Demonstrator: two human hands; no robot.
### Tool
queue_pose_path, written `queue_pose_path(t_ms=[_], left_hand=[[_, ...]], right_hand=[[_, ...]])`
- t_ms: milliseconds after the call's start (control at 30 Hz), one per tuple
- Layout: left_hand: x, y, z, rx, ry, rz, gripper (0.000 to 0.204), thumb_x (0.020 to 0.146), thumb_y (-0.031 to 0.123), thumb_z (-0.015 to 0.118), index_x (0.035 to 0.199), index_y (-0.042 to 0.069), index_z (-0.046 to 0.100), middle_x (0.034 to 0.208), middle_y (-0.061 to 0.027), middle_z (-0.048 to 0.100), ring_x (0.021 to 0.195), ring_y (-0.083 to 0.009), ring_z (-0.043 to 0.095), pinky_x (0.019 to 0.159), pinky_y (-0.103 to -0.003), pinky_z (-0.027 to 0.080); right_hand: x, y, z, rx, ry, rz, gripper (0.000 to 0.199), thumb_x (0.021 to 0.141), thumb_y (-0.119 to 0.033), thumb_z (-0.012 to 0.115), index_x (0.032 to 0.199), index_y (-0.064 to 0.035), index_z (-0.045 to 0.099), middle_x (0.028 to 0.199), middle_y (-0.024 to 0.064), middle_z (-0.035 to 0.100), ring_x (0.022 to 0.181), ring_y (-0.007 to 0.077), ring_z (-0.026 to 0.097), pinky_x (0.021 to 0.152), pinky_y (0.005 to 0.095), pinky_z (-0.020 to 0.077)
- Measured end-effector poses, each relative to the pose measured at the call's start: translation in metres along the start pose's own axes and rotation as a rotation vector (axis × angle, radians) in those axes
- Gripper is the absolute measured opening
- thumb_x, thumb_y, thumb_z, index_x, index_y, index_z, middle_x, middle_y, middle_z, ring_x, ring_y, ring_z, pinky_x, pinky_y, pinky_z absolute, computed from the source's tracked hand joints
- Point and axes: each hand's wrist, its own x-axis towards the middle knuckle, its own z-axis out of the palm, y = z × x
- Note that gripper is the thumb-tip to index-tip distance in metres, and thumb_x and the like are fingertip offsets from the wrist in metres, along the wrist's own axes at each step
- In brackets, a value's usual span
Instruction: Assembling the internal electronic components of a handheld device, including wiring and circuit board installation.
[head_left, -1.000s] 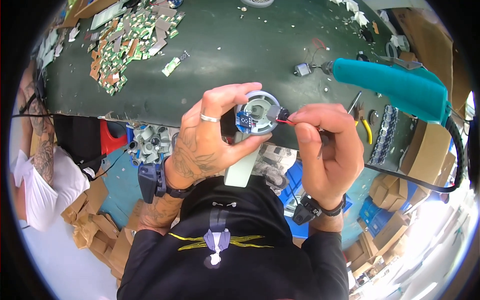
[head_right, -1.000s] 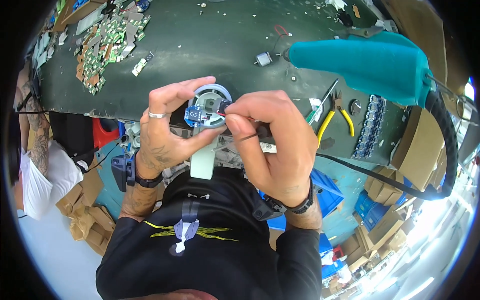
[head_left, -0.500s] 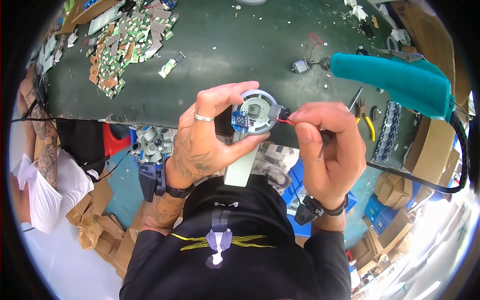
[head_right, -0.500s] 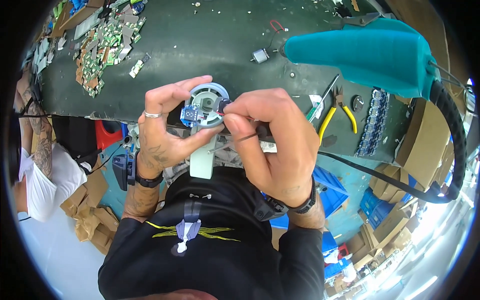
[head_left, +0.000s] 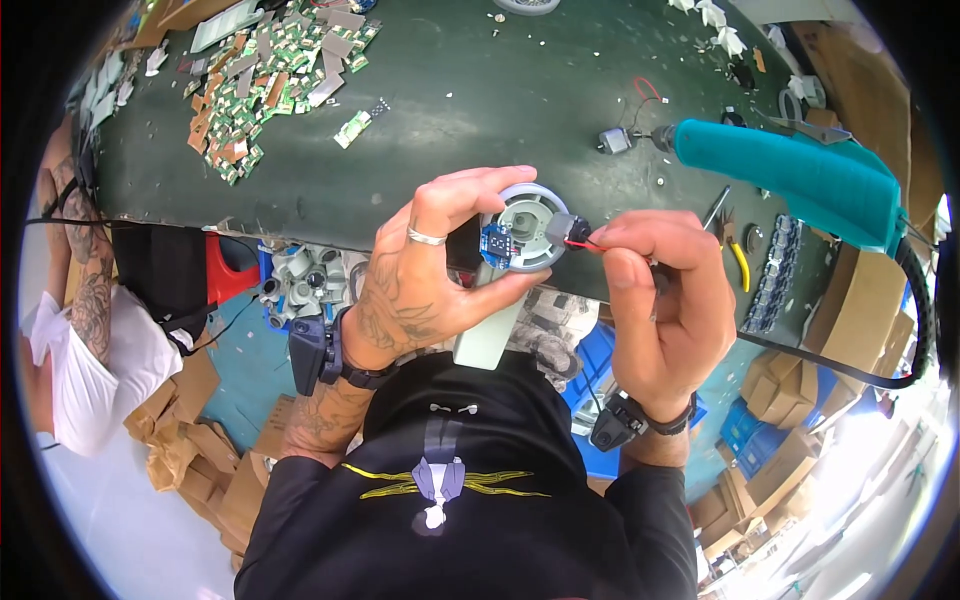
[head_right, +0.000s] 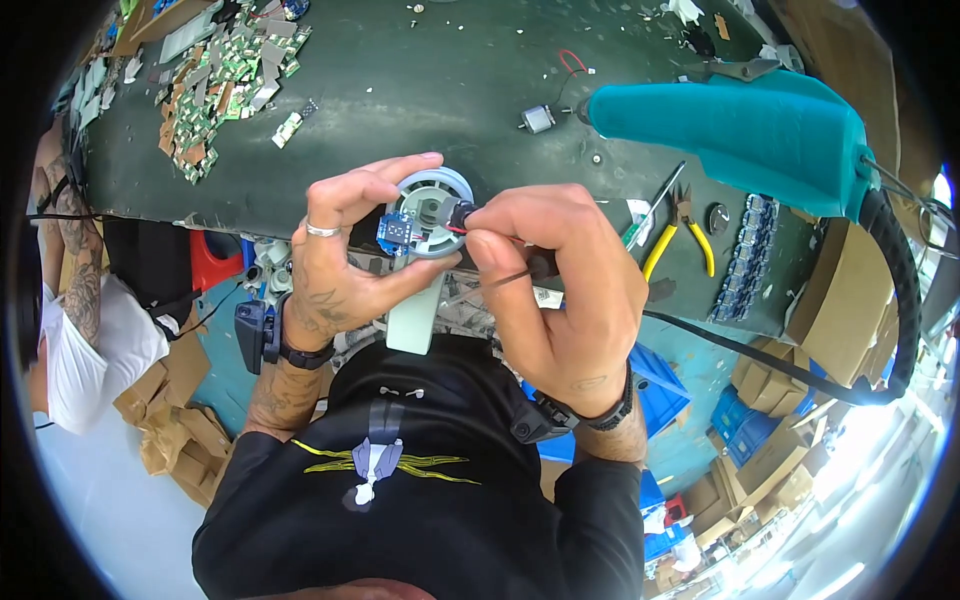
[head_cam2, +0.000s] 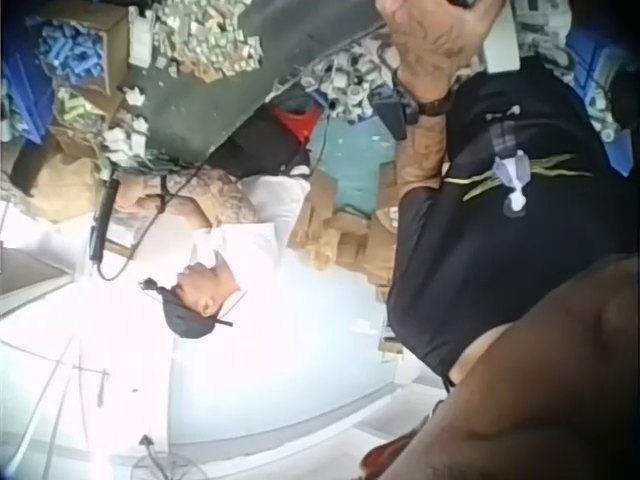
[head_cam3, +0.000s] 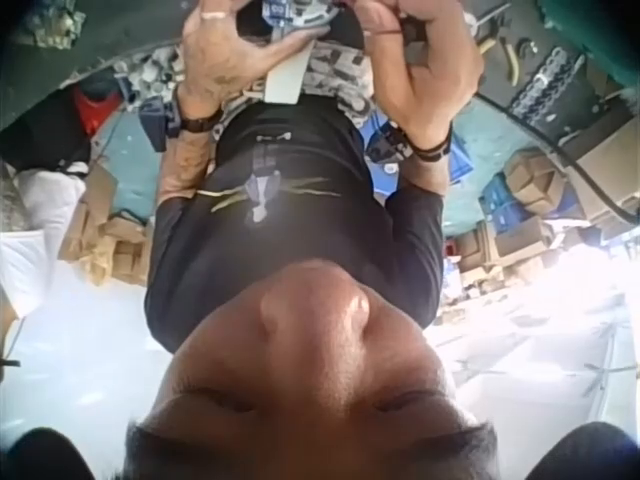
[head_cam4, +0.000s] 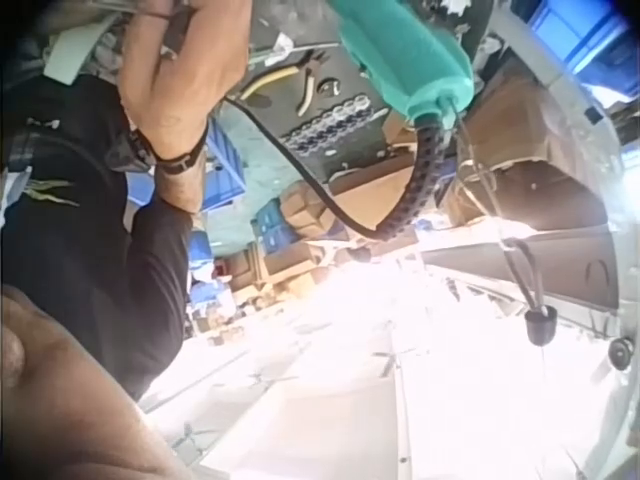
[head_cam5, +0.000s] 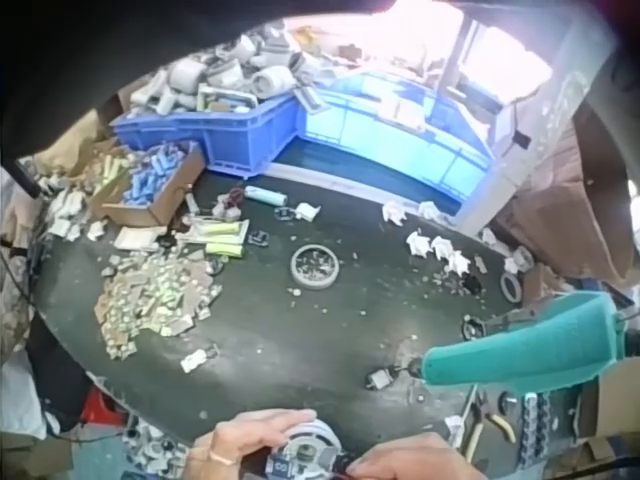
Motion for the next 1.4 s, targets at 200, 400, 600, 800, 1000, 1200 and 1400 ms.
queue_pose_path(t_ms=[200, 400, 600, 800, 1000, 1200, 1400], left_hand=[[0.000, 0.000, 0.001, -0.002, -0.001, -0.020, 0.077, 0.080, 0.003, 0.098, 0.132, 0.006, 0.042, 0.143, -0.0315, 0.070, 0.131, -0.0348, 0.073, 0.109, -0.042, 0.060], [-0.002, -0.001, 0.002, -0.107, -0.005, -0.061, 0.079, 0.079, 0.000, 0.098, 0.134, 0.005, 0.041, 0.144, -0.0335, 0.069, 0.130, -0.0333, 0.073, 0.108, -0.042, 0.061], [-0.001, -0.003, 0.002, -0.128, 0.002, -0.049, 0.083, 0.079, -0.001, 0.098, 0.139, 0.006, 0.041, 0.144, -0.0348, 0.068, 0.130, -0.0338, 0.073, 0.108, -0.043, 0.061], [0.002, -0.002, 0.004, -0.067, -0.023, -0.021, 0.083, 0.079, -0.002, 0.097, 0.140, 0.007, 0.041, 0.145, -0.0365, 0.066, 0.129, -0.0358, 0.073, 0.109, -0.044, 0.060], [0.000, -0.003, 0.003, -0.072, -0.022, -0.024, 0.082, 0.079, -0.001, 0.097, 0.139, 0.007, 0.041, 0.146, -0.0352, 0.066, 0.129, -0.0352, 0.073, 0.110, -0.043, 0.059], [0.000, -0.002, 0.003, -0.078, -0.026, -0.053, 0.081, 0.080, -0.001, 0.097, 0.139, 0.008, 0.042, 0.147, -0.0358, 0.065, 0.130, -0.0348, 0.072, 0.109, -0.043, 0.060], [0.000, -0.003, 0.003, -0.075, -0.028, -0.043, 0.081, 0.080, 0.000, 0.097, 0.138, 0.008, 0.042, 0.146, -0.0355, 0.066, 0.130, -0.0343, 0.072, 0.109, -0.043, 0.060]], right_hand=[[0.000, -0.002, 0.001, 0.000, 0.010, 0.006, 0.015, 0.098, 0.004, 0.079, 0.111, -0.0011, 0.074, 0.104, 0.0125, 0.076, 0.081, 0.0159, 0.070, 0.069, 0.0272, 0.0555], [0.001, 0.000, 0.001, 0.008, 0.002, -0.005, 0.015, 0.097, 0.004, 0.079, 0.111, -0.0014, 0.073, 0.102, 0.0114, 0.076, 0.080, 0.0154, 0.069, 0.067, 0.0271, 0.0541], [0.000, -0.007, -0.001, 0.036, 0.048, 0.117, 0.015, 0.097, 0.004, 0.079, 0.110, -0.0019, 0.073, 0.101, 0.0105, 0.076, 0.078, 0.0152, 0.068, 0.067, 0.0269, 0.0533], [-0.004, 0.007, -0.004, 0.026, 0.109, 0.004, 0.014, 0.098, 0.002, 0.079, 0.110, -0.0025, 0.073, 0.101, 0.0101, 0.076, 0.078, 0.0151, 0.067, 0.068, 0.0276, 0.0538], [-0.005, 0.010, -0.004, 0.016, 0.115, 0.038, 0.014, 0.098, 0.001, 0.080, 0.109, -0.0034, 0.073, 0.099, 0.0081, 0.076, 0.076, 0.0135, 0.065, 0.065, 0.0268, 0.0501], [-0.005, 0.020, -0.004, -0.059, 0.089, 0.079, 0.012, 0.099, 0.000, 0.079, 0.108, -0.0039, 0.072, 0.098, 0.0063, 0.076, 0.074, 0.0130, 0.064, 0.064, 0.0275, 0.0486], [-0.006, 0.025, -0.003, -0.077, 0.046, 0.155, 0.011, 0.099, 0.000, 0.078, 0.108, -0.0038, 0.071, 0.099, 0.0065, 0.076, 0.073, 0.0138, 0.065, 0.065, 0.0279, 0.0489]])
